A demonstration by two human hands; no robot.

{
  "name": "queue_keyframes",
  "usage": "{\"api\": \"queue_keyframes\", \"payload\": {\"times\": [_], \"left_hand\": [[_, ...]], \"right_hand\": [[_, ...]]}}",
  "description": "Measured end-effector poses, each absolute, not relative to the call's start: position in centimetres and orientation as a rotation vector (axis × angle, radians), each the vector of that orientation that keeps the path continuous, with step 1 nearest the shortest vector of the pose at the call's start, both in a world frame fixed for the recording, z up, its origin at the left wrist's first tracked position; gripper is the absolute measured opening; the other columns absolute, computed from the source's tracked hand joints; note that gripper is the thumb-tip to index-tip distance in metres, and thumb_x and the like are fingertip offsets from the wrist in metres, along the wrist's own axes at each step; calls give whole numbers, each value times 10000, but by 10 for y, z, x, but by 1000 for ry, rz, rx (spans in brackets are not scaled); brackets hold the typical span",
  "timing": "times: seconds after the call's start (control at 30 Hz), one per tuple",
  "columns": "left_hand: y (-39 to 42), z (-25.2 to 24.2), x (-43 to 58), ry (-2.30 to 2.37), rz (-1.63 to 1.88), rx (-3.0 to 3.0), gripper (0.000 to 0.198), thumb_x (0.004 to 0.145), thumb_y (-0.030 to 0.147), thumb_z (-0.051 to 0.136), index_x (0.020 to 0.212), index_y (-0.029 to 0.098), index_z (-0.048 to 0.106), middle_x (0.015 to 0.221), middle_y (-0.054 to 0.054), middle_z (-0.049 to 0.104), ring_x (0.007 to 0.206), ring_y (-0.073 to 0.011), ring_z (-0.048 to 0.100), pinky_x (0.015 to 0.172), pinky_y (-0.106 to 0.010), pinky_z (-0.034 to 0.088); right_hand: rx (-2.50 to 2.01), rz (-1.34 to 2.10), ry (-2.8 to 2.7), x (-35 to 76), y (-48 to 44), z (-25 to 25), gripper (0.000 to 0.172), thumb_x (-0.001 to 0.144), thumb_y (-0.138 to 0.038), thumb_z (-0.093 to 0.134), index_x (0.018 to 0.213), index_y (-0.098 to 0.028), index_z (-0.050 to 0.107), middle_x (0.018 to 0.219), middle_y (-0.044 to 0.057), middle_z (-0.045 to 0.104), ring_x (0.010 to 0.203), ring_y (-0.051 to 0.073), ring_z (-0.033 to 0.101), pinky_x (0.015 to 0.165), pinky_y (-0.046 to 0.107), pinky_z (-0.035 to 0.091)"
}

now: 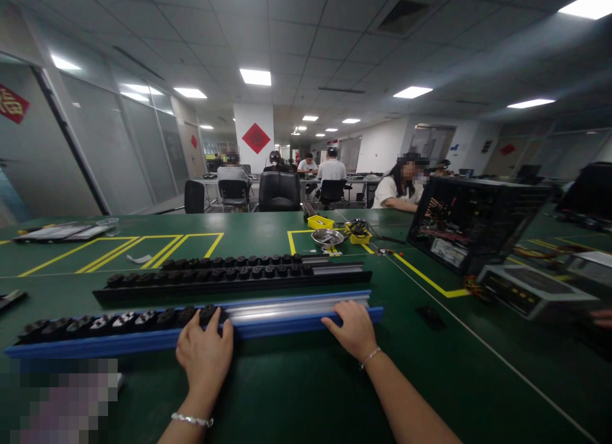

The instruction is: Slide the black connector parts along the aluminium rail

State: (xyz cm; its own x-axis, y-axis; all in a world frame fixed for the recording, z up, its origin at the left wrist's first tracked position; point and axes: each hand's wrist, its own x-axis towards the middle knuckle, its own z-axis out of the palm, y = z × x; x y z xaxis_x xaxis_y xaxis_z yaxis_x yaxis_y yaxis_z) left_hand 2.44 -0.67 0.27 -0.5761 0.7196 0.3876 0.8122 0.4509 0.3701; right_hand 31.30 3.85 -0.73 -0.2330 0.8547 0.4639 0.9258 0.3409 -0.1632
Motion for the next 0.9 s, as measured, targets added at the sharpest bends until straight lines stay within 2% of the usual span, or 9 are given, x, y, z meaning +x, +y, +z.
{"api": "queue_keyframes", "payload": {"times": [0.43, 0.9], "left_hand": [[-6, -1, 24, -2458, -786, -1358, 387, 812, 379, 378, 1101, 268, 610, 1243, -115, 453, 1127, -286, 393, 920, -444, 335], [-5, -1, 24, -2467, -800, -1405, 382, 815, 382, 373, 1096, 283, 612, 1239, -111, 460, 1141, -292, 384, 926, -454, 325]], "right_hand": [[-1544, -242, -2105, 312, 40, -13, 327, 803, -498, 461, 712, -198, 553, 749, 21, 579, 765, 175, 467, 697, 300, 281], [-1527, -231, -2086, 312, 40, -14, 333, 807, -498, 461, 696, -196, 549, 742, 23, 573, 756, 176, 460, 693, 302, 278]]}}
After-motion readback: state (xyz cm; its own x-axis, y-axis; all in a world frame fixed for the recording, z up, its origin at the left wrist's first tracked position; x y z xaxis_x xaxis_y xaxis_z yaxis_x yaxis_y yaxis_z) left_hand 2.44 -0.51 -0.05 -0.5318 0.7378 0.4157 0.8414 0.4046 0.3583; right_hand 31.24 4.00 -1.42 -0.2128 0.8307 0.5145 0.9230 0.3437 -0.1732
